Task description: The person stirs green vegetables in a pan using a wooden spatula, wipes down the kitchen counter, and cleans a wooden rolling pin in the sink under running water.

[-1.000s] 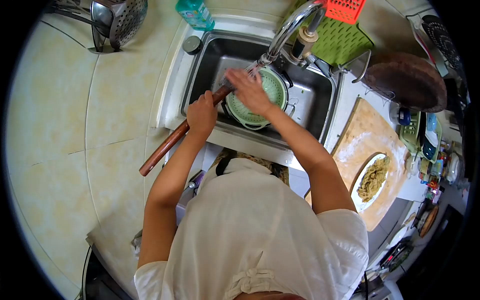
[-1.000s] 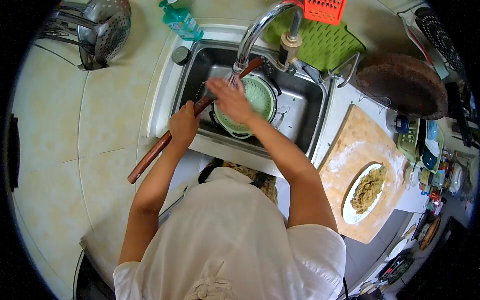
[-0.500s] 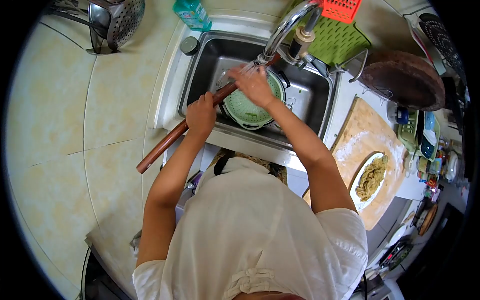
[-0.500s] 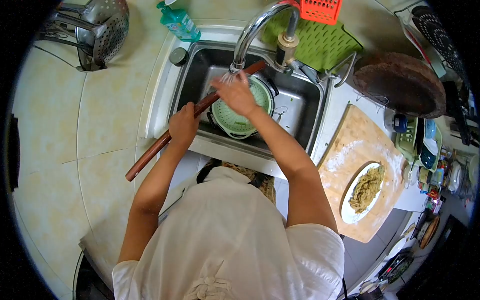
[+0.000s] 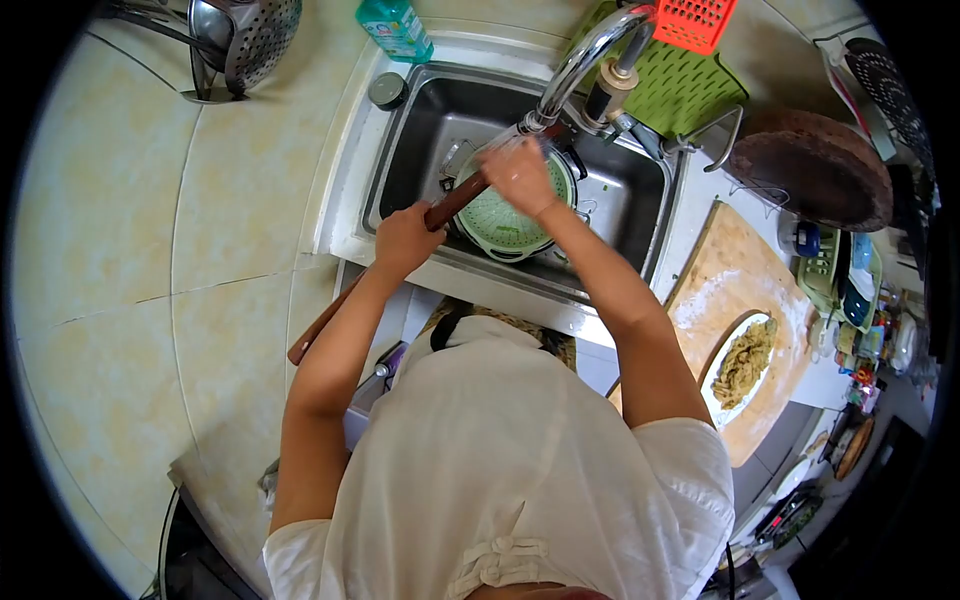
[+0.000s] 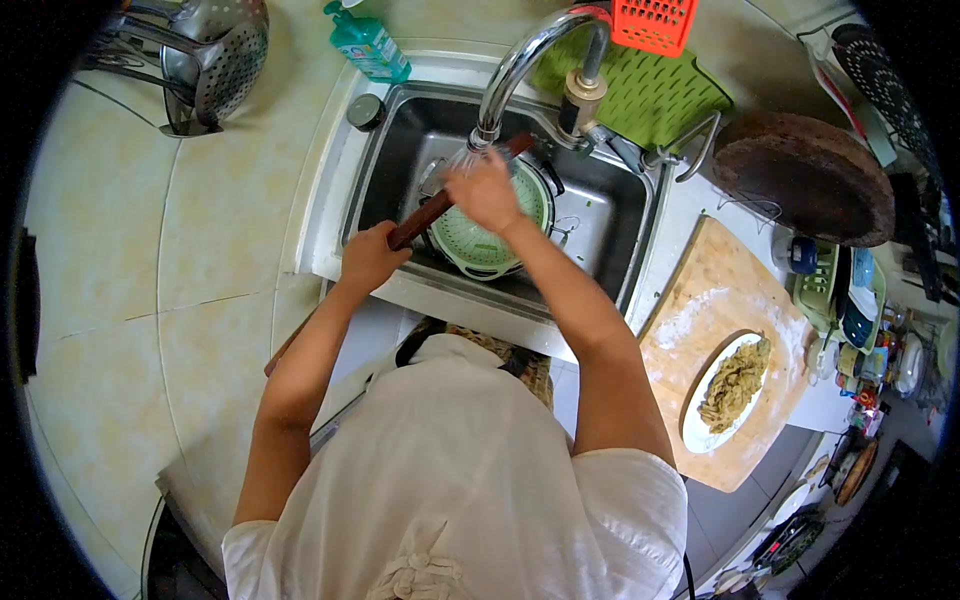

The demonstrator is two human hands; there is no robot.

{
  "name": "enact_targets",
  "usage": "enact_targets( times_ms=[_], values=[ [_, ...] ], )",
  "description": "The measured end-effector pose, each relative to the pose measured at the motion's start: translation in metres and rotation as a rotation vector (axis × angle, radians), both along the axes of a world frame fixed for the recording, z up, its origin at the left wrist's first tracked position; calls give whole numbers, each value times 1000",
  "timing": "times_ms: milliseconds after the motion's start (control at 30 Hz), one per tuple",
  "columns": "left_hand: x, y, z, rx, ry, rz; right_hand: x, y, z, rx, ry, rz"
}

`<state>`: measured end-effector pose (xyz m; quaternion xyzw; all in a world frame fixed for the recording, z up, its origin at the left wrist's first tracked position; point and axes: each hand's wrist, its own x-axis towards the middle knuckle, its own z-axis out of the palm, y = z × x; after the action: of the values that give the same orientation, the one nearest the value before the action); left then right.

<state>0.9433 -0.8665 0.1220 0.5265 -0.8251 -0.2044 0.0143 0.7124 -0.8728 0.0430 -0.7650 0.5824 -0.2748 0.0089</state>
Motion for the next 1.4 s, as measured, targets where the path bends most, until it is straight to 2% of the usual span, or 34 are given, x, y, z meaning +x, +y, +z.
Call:
enact_targets(
  times_ms=[33,100,200,333,400,500,633,833,900,967,1000,1100,1300,1400],
  values=[
    [5,-1,2,48,22,-12,-19,-5,1,77,128,-84],
    [15,-1,6,148,66,-35,-52,-12,-5,-175,39,-132],
    [24,-1,22,417,27,61,-64,-12,-14,-148,-136,-179],
    [22,-1,24,621,136,161,-22,-2,-7,-262,-101,-125],
    [16,-1,17,676,227,171,20,8,-2,-140,-69,-42],
    [10,3,12,713,269,243,41,9,8,-296,-305,54],
    [21,10,14,717,247,231,-3,-2,-10,-213,-19,-82],
    [41,18,29,746,222,238,-46,-16,-46,-105,-385,-327],
    [42,17,27,772,214,270,-32,-21,-39,32,-921,-492],
    [42,13,24,919,298,300,-20,-28,-33,188,-1377,-598],
    [41,12,23,993,340,314,-14,-32,-35,151,-1897,-403],
    [37,10,26,1294,480,464,1,-34,-27,118,-2179,-375],
    [43,6,23,1593,514,559,16,-29,-26,85,-2138,-554],
    [49,4,12,1595,471,473,7,-33,-27,123,-2121,-584]
  ],
)
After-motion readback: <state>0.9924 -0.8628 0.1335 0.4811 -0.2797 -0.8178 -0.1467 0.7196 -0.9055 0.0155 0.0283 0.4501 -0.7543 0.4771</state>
